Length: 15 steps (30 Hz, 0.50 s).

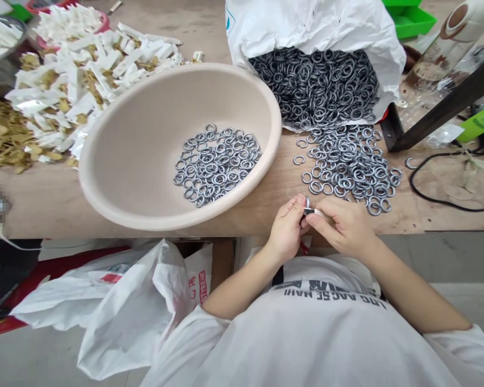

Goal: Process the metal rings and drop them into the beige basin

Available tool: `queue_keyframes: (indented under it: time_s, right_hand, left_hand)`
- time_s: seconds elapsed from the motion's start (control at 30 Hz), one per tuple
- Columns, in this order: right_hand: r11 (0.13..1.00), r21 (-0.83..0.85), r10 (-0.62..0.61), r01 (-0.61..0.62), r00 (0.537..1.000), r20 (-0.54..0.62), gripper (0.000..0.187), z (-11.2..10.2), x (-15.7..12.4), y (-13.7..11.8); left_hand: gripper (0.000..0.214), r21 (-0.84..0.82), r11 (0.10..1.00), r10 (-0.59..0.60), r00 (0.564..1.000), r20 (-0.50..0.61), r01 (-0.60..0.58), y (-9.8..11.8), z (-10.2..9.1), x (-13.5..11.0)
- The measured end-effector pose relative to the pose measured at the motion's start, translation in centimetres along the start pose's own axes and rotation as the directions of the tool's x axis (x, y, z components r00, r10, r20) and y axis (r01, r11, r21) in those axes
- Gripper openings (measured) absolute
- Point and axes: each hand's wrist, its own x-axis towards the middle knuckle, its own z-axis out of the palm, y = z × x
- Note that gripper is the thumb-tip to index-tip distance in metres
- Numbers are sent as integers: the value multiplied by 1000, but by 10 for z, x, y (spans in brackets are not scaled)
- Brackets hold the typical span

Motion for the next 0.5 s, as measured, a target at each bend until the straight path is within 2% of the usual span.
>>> queue_keyframes:
  time_s: [0.27,0.33,0.43,0.5]
  right_hand:
    - [1000,-7,-8,8,997,79,43,-1,4,-2]
    - [996,-56,76,-73,995,67,47,0,9,5]
    - [941,-206,265,-270,963,-48,48,2,26,21]
    - [898,-332,282,-290,957,-73,40,7,40,28]
  left_hand:
    - [51,-28,999,-25,999,-30,24,3,-3,-6]
    - [48,4,1000,-3,1000,16,3,4,-5,-10]
    - [46,63,998,-5,988,153,-5,3,-11,-18]
    - [45,77,997,7,987,162,-20,4,-17,-21]
